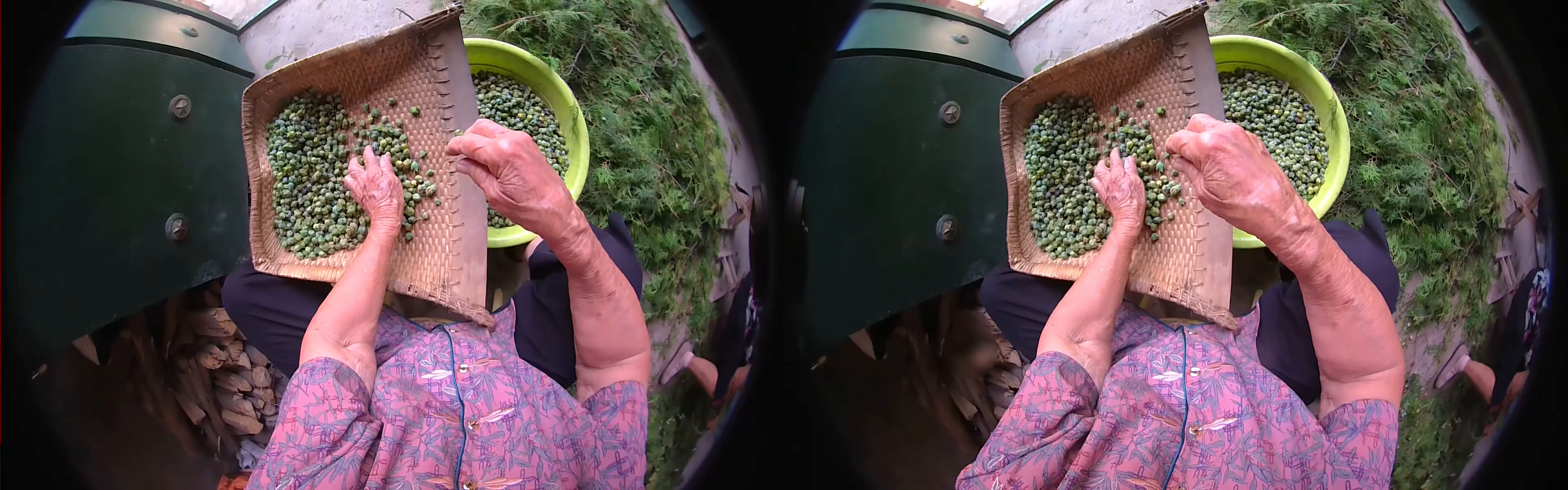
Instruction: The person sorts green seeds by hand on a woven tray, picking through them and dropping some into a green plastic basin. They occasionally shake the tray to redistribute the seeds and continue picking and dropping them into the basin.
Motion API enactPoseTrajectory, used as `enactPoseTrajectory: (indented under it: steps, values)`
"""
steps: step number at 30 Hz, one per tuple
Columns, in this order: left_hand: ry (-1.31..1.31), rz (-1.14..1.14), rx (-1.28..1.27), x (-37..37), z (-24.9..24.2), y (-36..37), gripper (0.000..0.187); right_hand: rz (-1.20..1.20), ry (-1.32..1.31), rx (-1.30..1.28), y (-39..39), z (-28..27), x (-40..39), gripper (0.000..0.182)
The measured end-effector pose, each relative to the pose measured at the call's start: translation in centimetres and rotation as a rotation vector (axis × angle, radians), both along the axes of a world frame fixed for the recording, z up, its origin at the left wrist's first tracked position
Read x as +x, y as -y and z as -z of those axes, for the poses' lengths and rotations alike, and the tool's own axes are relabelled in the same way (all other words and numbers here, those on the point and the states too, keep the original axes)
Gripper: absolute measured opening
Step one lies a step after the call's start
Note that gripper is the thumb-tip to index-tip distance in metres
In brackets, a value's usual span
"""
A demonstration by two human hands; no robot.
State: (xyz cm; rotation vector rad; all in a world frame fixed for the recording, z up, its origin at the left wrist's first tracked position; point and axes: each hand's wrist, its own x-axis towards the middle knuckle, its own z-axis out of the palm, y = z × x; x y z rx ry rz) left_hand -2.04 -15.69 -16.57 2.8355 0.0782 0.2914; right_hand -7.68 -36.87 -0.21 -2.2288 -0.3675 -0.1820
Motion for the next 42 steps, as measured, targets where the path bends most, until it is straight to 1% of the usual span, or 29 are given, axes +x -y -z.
enactPoseTrajectory:
  steps: [2,4,6,7,9,11,13,14,16,17,19,20,24,25,28,30,31,33,34,36,37,39,40,41,42]
  values:
    - [0.076,0.07,-0.049,-0.2,0.3,0.9,0.044,0.005,0.016,-0.012,0.1,-0.1,-0.1,0.014]
    - [0.08,0.144,-0.105,0.3,-0.2,2.1,0.044,0.001,0.018,-0.019,0.2,-0.3,-0.3,0.014]
    - [0.092,0.245,-0.204,1.6,-0.7,2.9,0.044,0.008,0.021,-0.022,0.3,-0.2,-0.4,0.014]
    - [0.149,0.309,-0.286,2.7,-0.6,3.0,0.041,0.014,0.027,-0.022,0.4,-0.2,-0.4,0.014]
    - [0.14,0.379,-0.322,4.8,-0.8,2.8,0.039,0.026,0.028,0.011,0.6,0.0,-0.4,0.012]
    - [0.144,0.394,-0.233,6.6,-1.0,2.0,0.038,0.036,0.032,0.048,0.7,0.2,-0.3,0.011]
    - [-0.016,0.373,-0.007,6.7,-1.6,1.3,0.042,0.042,0.052,0.008,0.9,0.2,-0.1,0.011]
    - [-0.018,0.374,-0.009,6.4,-1.0,1.2,0.042,0.043,0.049,0.006,0.9,0.2,-0.1,0.011]
    - [-0.026,0.387,-0.043,5.5,0.6,1.0,0.048,0.038,0.062,0.03,0.9,0.3,0.1,0.012]
    - [-0.083,0.406,-0.079,4.6,0.8,1.1,0.053,0.035,0.069,0.041,0.8,0.4,0.2,0.012]
    - [-0.053,0.455,-0.044,1.9,1.2,1.3,0.054,0.054,0.047,0.027,0.9,0.7,0.3,0.013]
    - [-0.083,0.491,-0.092,1.1,1.3,1.0,0.054,0.065,0.031,0.018,1.0,0.9,0.4,0.013]
    - [-0.215,0.562,-0.105,-3.4,-1.2,0.5,0.061,0.105,-0.026,-0.024,0.9,1.9,0.4,0.015]
    - [-0.277,0.59,-0.022,-4.6,-2.2,0.3,0.057,0.117,-0.036,-0.043,0.8,2.2,0.4,0.015]
    - [-0.281,0.631,-0.048,-7.0,-2.6,-1.1,0.057,0.117,-0.061,-0.111,0.2,3.9,0.2,0.016]
    - [-0.368,0.716,-0.144,-8.0,-3.3,-1.8,0.056,0.117,-0.093,-0.158,-0.6,4.9,-0.4,0.015]
    - [-0.381,0.747,-0.117,-8.7,-4.0,-2.0,0.052,0.11,-0.087,-0.17,-0.9,5.6,-0.6,0.015]
    - [-0.461,0.79,-0.075,-9.5,-5.5,-2.5,0.048,0.098,-0.169,-0.216,-1.8,6.0,-1.1,0.015]
    - [-0.454,0.786,-0.088,-9.9,-5.4,-3.0,0.048,0.106,-0.221,-0.245,-2.1,6.1,-1.5,0.016]
    - [-0.339,0.892,-0.163,-10.5,-5.6,-4.1,0.036,0.106,-0.233,-0.284,-2.7,6.5,-1.7,0.016]
    - [-0.333,0.885,-0.173,-10.6,-5.6,-4.7,0.036,0.108,-0.248,-0.308,-3.2,7.1,-1.8,0.016]
    - [-0.5,0.95,-0.149,-10.2,-7.7,-5.8,0.042,0.091,-0.239,-0.353,-4.4,8.3,-2.1,0.016]
    - [-0.436,0.97,-0.183,-10.2,-7.3,-6.5,0.037,0.078,-0.225,-0.345,-5.4,8.7,-2.3,0.017]
    - [-0.429,0.967,-0.194,-10.1,-7.7,-7.3,0.037,0.066,-0.212,-0.337,-6.4,8.9,-2.6,0.018]
    - [-0.43,0.91,-0.302,-10.0,-8.5,-8.1,0.033,0.024,-0.219,-0.342,-7.4,8.9,-2.9,0.021]
